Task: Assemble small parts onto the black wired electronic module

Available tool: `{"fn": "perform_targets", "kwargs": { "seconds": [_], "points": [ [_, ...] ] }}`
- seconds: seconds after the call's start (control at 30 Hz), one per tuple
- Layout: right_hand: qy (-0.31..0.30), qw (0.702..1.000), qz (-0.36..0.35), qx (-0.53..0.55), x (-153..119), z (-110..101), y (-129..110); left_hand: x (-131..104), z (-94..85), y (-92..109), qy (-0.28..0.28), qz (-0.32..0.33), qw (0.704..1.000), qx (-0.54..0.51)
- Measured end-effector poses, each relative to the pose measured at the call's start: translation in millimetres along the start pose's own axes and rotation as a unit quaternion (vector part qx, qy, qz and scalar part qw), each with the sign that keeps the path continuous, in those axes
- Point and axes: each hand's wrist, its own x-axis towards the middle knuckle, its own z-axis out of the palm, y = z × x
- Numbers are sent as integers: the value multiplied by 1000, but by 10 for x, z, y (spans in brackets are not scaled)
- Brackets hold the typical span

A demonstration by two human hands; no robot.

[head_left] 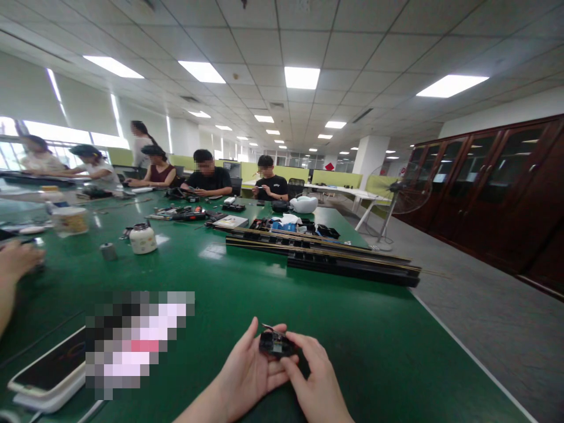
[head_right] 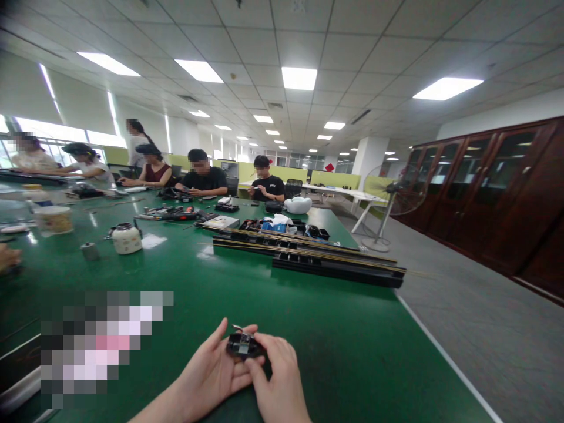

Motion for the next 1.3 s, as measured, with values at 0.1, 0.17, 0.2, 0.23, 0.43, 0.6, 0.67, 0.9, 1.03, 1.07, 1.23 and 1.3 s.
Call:
{"fn": "perform_targets", "kwargs": {
  "seconds": [0.1, 0.17, 0.2, 0.23, 0.43, 0.6, 0.67, 0.9, 1.03, 1.07, 1.23, 1.3],
  "points": [
    [10, 1000, -7, -1, -5, 2, -1, 2, -1, -2, -4, -2, 1000, -5],
    [9, 1000, -7, 0, -9, 7, 2, 7, -9, -5, 0, 1, 1000, -7],
    [6, 1000, -7, 2, -11, 10, 5, 9, -13, -8, 0, 4, 1000, -8],
    [2, 1000, -7, 4, -13, 13, 7, 10, -17, -10, -1, 8, 1000, -9],
    [-8, 1000, 4, 9, -20, 18, 17, 10, -17, -11, -10, 17, 1000, -5],
    [-3, 1000, 1, 15, -33, 24, 30, 4, -13, -12, -8, 26, 1000, 2],
    [-3, 1000, 6, 15, -37, 26, 33, 1, -13, -14, -5, 28, 1000, 6],
    [-4, 1000, 11, 14, -41, 33, 30, 11, -15, -15, 5, 35, 999, 20],
    [1, 1000, 16, 14, -43, 36, 28, 7, -5, -10, -1, 32, 999, 15],
    [2, 1000, 17, 14, -43, 36, 26, 4, -2, -8, -4, 31, 999, 15],
    [7, 999, 34, 14, -40, 31, 12, 3, -1, 5, -15, 28, 999, 27],
    [4, 999, 38, 14, -40, 28, 10, 8, -9, 4, -18, 28, 999, 27]
  ]
}}
